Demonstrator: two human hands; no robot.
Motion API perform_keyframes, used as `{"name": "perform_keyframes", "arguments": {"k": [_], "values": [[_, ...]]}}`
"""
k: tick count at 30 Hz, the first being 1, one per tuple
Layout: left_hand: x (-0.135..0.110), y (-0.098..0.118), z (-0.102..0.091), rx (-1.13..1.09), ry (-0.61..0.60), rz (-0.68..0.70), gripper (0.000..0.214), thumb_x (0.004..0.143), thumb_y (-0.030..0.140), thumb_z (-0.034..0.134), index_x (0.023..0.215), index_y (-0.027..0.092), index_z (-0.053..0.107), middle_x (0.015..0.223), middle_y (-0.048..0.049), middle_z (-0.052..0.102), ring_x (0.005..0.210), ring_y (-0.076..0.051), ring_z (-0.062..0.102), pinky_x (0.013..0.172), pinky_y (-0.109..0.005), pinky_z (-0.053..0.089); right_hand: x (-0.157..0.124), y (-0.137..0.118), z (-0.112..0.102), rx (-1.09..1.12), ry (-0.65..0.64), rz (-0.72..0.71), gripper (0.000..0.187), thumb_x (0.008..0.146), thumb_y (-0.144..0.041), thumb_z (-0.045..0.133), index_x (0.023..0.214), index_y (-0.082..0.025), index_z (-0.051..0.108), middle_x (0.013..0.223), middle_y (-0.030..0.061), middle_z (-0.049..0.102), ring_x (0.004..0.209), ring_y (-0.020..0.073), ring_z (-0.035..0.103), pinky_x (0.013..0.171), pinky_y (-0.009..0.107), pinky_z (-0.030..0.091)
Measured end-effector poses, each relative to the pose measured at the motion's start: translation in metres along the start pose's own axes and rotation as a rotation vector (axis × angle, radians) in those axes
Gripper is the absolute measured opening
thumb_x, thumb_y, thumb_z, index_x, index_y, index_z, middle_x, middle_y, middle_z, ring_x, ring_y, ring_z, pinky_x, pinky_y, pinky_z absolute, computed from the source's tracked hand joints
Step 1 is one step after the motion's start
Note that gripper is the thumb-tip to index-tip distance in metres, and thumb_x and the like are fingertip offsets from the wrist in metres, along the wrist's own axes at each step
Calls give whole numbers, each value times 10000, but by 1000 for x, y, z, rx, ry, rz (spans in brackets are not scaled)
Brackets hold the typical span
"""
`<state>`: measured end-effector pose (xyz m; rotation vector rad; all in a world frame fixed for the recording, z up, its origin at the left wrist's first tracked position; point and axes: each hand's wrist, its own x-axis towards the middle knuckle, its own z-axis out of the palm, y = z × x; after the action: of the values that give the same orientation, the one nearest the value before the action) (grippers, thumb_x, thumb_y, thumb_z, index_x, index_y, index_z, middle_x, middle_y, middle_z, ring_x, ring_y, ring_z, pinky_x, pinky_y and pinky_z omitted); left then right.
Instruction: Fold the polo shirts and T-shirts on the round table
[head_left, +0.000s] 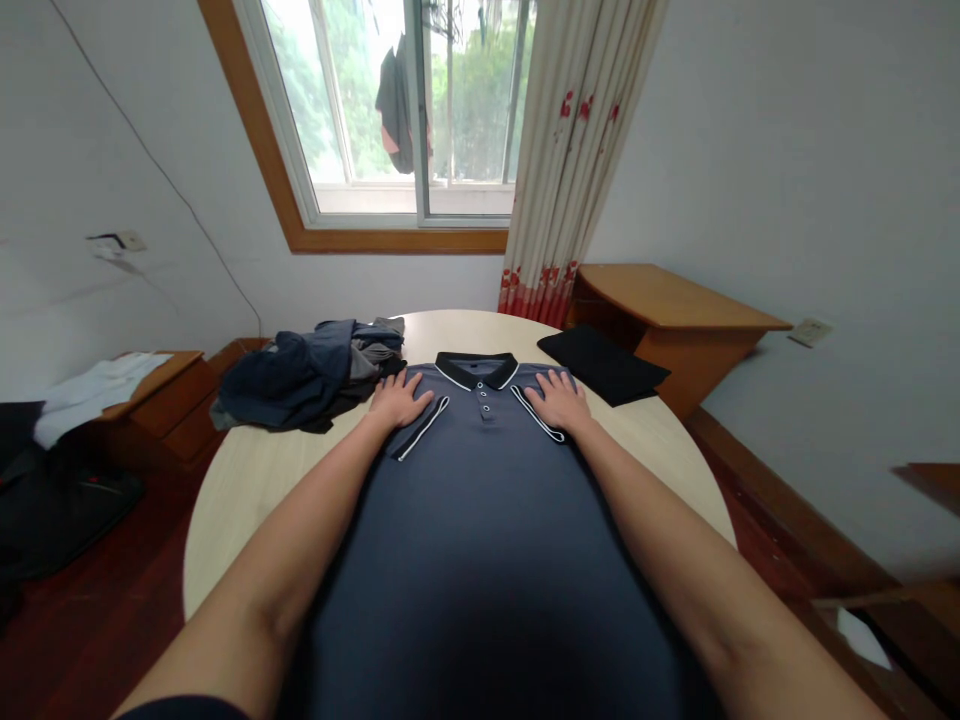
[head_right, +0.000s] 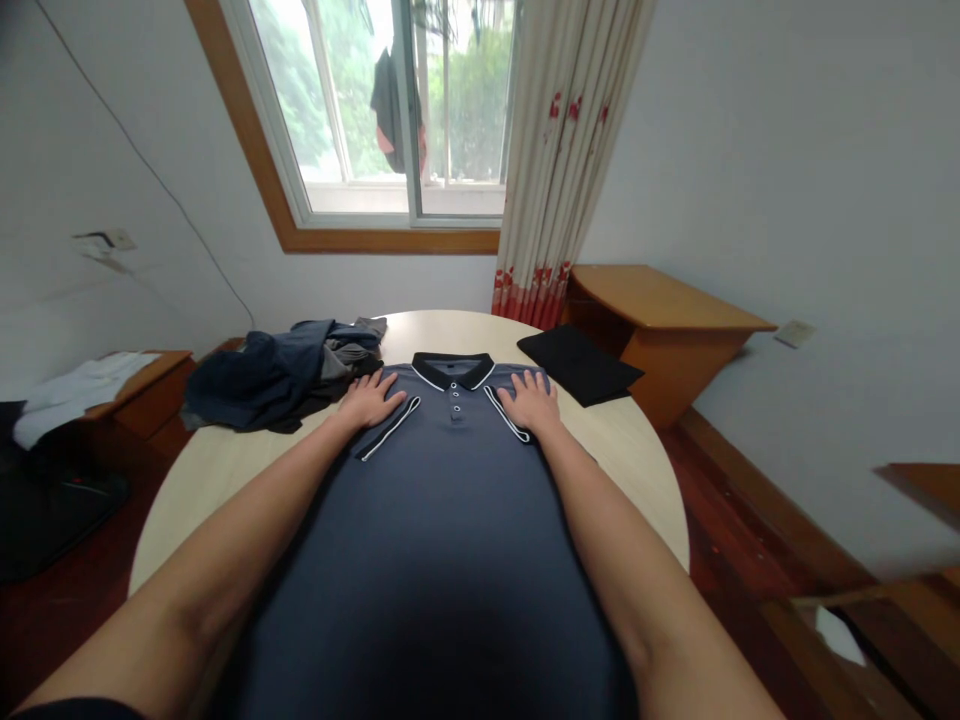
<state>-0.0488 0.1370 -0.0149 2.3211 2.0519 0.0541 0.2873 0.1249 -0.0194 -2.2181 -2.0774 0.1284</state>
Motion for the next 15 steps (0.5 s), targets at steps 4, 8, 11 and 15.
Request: {"name": "perform_keyframes", "arguments": {"k": [4, 8, 11, 15], "values": [[18, -7, -6, -15, -33, -39, 779, 968, 688, 231, 1606, 242, 269, 1672, -130, 211, 1484, -374, 307, 1176, -491, 277, 18, -3, 2, -6, 19, -3, 728, 1005, -622, 197, 1590, -202, 311, 1676, 108, 190, 1544, 317, 142, 1226, 543, 134], [35, -13, -9, -46, -48, -70, 792, 957, 709, 241, 1610, 261, 253, 1674, -109, 213, 1465, -368, 348, 1159, -458, 321, 36, -10, 3, -3, 15, -8, 734, 1006, -627, 193, 1595, -201, 296, 1678, 104, 184, 1546, 311, 137, 1229, 535, 128], [46, -17, -8, -58, -45, -71, 789, 958, 708, 246, 1609, 263, 258, 1679, -102, 194, 1466, -374, 345, 1167, -465, 313, 49, -13, 3, 3, 16, -20, 734, 1006, -625, 199, 1594, -198, 299, 1676, 106, 190, 1545, 311, 143, 1228, 543, 122], [55, -22, -7, -75, -42, -67, 780, 963, 700, 252, 1610, 266, 251, 1684, -96, 175, 1470, -376, 338, 1169, -469, 314, 59, -13, 5, 34, 49, -38, 719, 1003, -621, 236, 1578, -201, 339, 1668, 103, 220, 1539, 307, 166, 1224, 544, 144]]}}
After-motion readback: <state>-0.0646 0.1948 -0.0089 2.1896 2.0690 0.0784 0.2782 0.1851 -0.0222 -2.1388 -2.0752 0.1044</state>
